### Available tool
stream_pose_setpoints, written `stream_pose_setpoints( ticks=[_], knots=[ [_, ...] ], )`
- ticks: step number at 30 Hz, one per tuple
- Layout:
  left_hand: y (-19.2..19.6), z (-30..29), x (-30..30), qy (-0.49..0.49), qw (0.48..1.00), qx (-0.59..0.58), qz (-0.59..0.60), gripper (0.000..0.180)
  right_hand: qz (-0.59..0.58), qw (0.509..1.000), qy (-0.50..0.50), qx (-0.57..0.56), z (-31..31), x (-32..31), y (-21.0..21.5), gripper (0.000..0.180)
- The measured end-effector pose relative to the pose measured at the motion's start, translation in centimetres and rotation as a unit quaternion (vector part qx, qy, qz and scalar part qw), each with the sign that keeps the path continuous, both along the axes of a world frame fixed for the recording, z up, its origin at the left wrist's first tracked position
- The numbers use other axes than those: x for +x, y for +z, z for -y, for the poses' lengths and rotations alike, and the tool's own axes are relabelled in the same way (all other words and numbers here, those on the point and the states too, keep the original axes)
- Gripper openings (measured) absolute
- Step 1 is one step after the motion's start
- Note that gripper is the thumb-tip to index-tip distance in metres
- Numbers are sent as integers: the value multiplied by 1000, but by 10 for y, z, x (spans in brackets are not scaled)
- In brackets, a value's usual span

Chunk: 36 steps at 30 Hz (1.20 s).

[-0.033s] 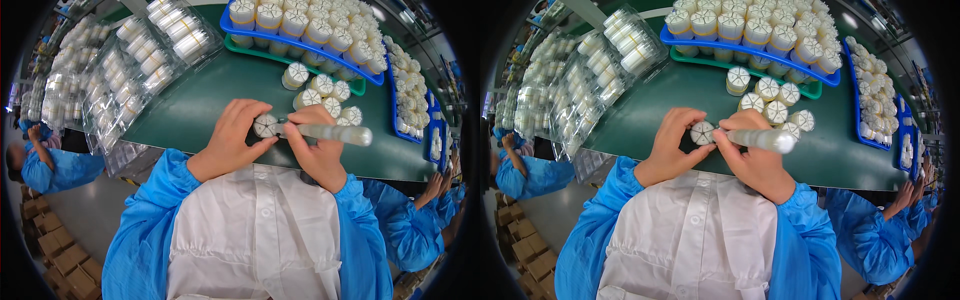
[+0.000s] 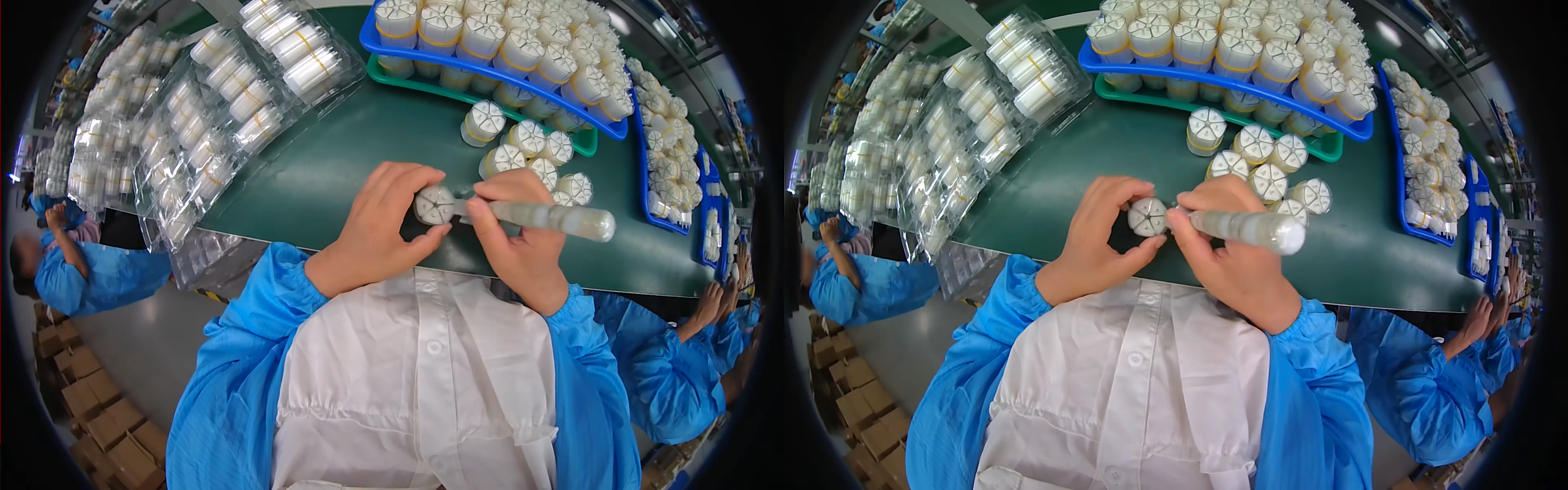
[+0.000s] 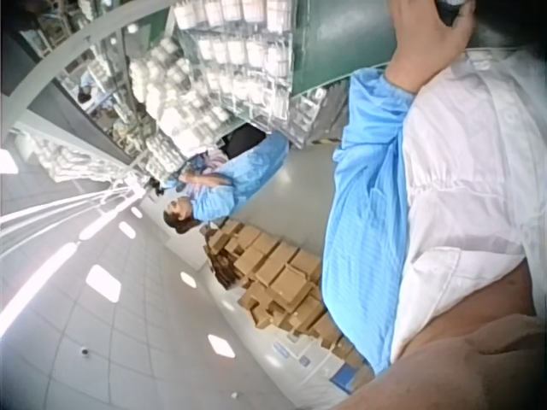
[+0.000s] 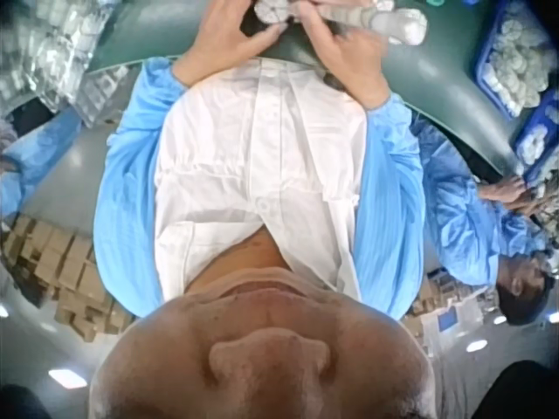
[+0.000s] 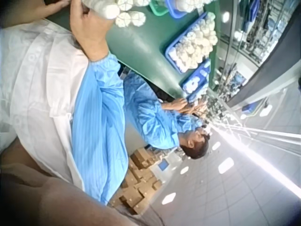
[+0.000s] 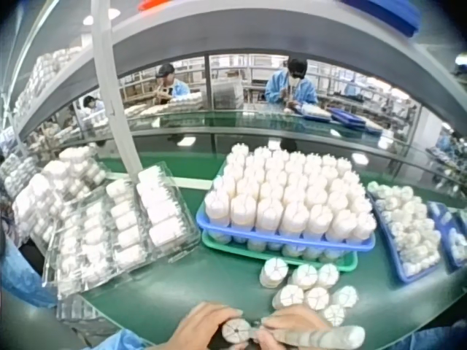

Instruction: The person inserts a wick into the center of small white candles using a metal tool. They pick up candles from a blue tray, secure the wick, and place the finished candles into a clear plastic packaging tray. The process is repeated continuously throughout the clip.

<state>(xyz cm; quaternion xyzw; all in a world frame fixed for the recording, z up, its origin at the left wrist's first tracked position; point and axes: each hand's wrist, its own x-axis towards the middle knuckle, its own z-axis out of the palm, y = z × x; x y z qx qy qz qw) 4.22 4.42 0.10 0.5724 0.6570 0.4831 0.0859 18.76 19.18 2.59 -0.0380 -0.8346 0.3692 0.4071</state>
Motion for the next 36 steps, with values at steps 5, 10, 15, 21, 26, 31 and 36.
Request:
stream_pose_setpoints(
  ticks=[5, 10, 15, 21, 26, 31, 36],
  knots=[
    [2, 0, 2, -38, 999, 5, 32, 57, 46, 998, 2, -37, 2, 0, 2, 19],
    [2, -5, -1, -43, 999, 7, -11, 52, 94, 995, 3, -33, 2, 1, 6, 18],
    [8, 3, -11, 30, 998, -20, -51, 48, 27, 999, -20, 8, 6, 12, 13, 19],
    [20, 7, -41, 204, 948, -40, -241, 49, 83, 996, -33, -18, 6, 33, -1, 18],
    [36, -39, -13, 100, 955, 18, -280, 46, 126, 990, -44, -39, 11, 34, -22, 16],
    [19, -94, -12, 27, 984, 24, -176, 46, 104, 994, -44, -10, 7, 30, -30, 17],
    [20, -71, -17, 27, 991, -15, -131, 46, 132, 990, -47, -31, 6, 32, -31, 16]
  ],
)
